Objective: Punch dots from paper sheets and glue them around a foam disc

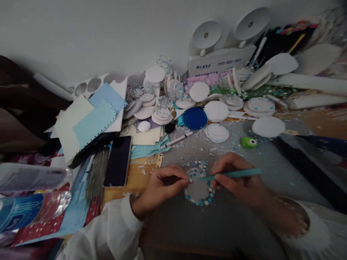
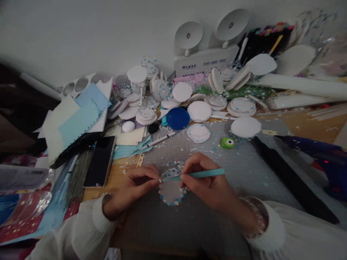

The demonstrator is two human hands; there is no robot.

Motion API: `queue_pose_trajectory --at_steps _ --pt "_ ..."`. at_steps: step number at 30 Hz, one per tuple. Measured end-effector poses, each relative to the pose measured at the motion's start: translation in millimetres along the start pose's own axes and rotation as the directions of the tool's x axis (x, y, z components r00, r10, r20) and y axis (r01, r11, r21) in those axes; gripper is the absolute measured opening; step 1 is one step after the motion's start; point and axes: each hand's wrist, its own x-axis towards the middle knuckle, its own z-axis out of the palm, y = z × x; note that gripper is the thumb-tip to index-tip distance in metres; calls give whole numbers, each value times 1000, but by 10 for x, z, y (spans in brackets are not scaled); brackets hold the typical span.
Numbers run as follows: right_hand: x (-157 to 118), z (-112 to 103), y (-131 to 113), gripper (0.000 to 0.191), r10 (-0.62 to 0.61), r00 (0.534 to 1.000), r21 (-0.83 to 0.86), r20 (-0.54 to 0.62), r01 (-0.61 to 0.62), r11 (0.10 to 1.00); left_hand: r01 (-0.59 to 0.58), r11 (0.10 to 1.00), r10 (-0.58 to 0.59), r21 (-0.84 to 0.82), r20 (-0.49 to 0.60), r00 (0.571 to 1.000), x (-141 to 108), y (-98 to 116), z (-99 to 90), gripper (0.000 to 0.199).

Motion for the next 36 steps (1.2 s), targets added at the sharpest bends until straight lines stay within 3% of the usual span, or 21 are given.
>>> queue_pose_trajectory --at_steps 8,13,36 --pt "-23 18 -20 11 -117 993 -156 32 120 980 -1 1000 1 12 20 1000 4 2 1 5" --pt "-19 12 -7 12 -157 985 -171 72 168 971 -12 999 11 37 21 1000 -8 -12 -10 8" --pt "-10 4 79 14 -165 981 -196 104 183 963 23 991 -22 134 -8 1000 -37 -49 -10 10"
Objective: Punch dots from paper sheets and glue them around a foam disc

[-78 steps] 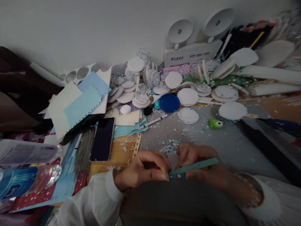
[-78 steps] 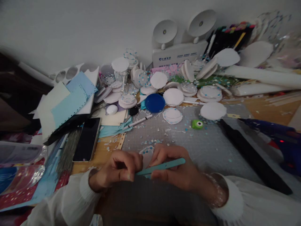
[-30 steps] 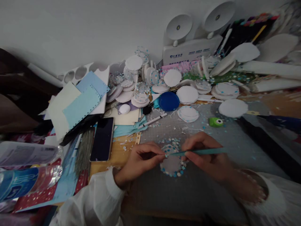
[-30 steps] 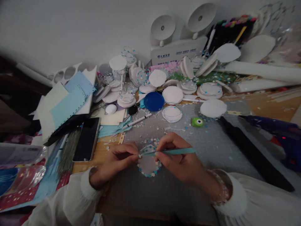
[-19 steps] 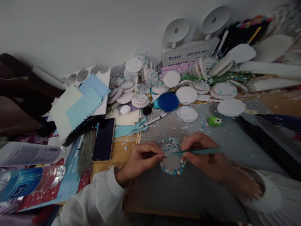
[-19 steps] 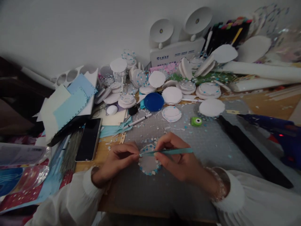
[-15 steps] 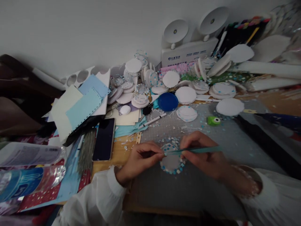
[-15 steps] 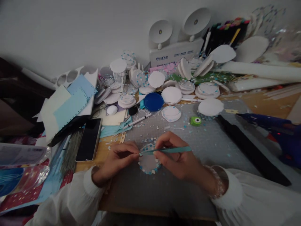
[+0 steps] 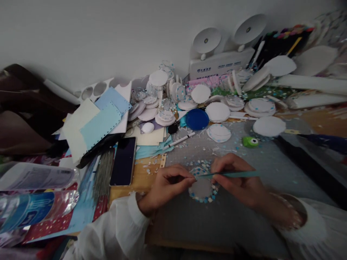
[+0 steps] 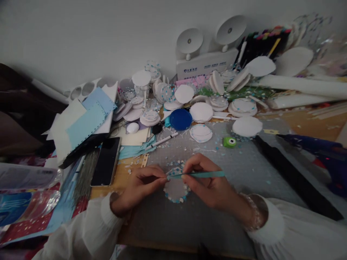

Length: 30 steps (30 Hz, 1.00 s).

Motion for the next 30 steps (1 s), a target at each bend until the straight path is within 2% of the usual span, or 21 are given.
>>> queue_pose_trajectory --at_steps 10,14,25,27,30 --pt "-2 -24 -31 10 0 1000 -21 -6 0 1000 -21 1000 22 17 -18 1000 33 19 -3 12" --pt "-11 -29 -15 10 11 1000 -32 5 -11 999 10 999 -9 39 -18 1000 37 39 -7 15" --pt "-26 -14 -37 7 69 993 39 -94 -66 997 57 998 -55 40 -48 997 47 73 16 20" --pt "-16 -25 -50 8 48 989 17 -138 -46 999 55 997 -52 45 -61 997 50 74 22 20" --pt "12 -56 -79 11 -107 977 -109 -184 87 990 66 996 -62 59 -74 995 43 50 21 23"
